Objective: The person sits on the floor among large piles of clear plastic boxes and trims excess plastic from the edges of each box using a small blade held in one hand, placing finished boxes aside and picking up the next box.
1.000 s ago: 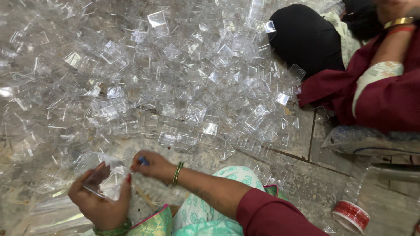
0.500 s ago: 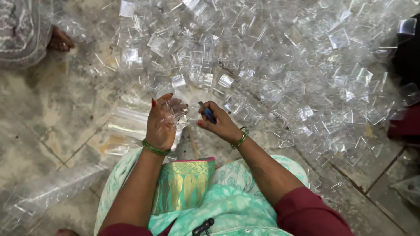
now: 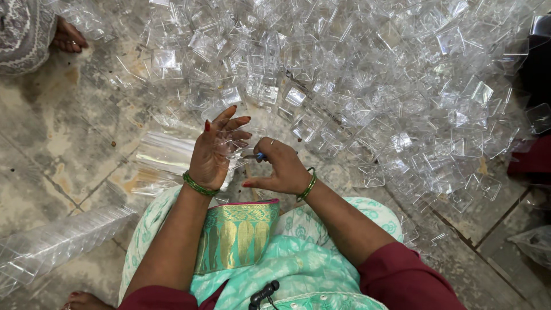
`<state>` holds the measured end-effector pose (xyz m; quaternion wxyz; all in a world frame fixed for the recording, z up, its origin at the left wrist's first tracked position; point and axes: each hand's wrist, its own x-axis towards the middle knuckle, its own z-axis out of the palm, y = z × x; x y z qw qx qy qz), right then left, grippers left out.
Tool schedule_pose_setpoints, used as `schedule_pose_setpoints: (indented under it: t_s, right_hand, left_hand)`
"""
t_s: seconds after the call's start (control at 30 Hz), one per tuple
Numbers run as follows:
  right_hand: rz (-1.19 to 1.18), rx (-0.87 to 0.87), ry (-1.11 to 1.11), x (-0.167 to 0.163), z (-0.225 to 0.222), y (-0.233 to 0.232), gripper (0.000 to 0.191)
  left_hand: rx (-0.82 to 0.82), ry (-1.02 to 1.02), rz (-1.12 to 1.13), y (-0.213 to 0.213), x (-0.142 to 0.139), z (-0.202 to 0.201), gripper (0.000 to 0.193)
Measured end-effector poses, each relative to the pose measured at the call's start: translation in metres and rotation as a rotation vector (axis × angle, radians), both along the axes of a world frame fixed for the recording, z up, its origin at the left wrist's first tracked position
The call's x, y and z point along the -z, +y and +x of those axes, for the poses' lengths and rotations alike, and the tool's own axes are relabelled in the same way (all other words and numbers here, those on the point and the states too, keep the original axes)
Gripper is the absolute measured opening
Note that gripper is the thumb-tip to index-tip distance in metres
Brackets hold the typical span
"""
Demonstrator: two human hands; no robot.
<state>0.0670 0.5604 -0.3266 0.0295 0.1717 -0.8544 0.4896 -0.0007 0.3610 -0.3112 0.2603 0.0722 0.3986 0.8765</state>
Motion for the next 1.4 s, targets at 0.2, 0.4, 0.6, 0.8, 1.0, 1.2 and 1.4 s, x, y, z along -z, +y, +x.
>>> schedule_pose_setpoints:
  t_s: [0.2,0.4,0.6,0.8,1.0,1.2,1.4]
  right_hand:
    - [0.124,-0.012,0.175,-0.005,0.002,-0.004,0.068]
    - [0.2,0.062,0.172,-0.007,0.004,-0.007,0.071]
    - [0.206,0.115,0.187,-0.005,0.005,-0.012,0.078]
    - [0.252,0.104,0.092,0.004,0.007,-0.013,0.08]
    - [0.166,0.096,0.093,0.016,0.007,-0.012,0.074]
    - [0.185,0.047,0.224,0.025,0.008,-0.011,0.053]
    - [0.016,0.034,0.221,0.011,0.007,-0.009,0.056]
  left_hand:
    - [0.001,-0.015,-0.036,-0.001,0.005,0.003,0.073]
    - [-0.002,-0.028,-0.124,0.005,0.012,0.005,0.073]
    - [0.023,-0.047,-0.089,0.008,0.011,0.004,0.068]
    - [0.043,-0.087,-0.073,0.009,0.006,0.006,0.067]
    - [0.132,-0.065,-0.041,0.01,0.005,0.006,0.07]
    - [0.101,-0.041,-0.072,0.008,0.007,0.006,0.07]
    - [0.036,-0.053,-0.08,0.002,0.005,0.001,0.067]
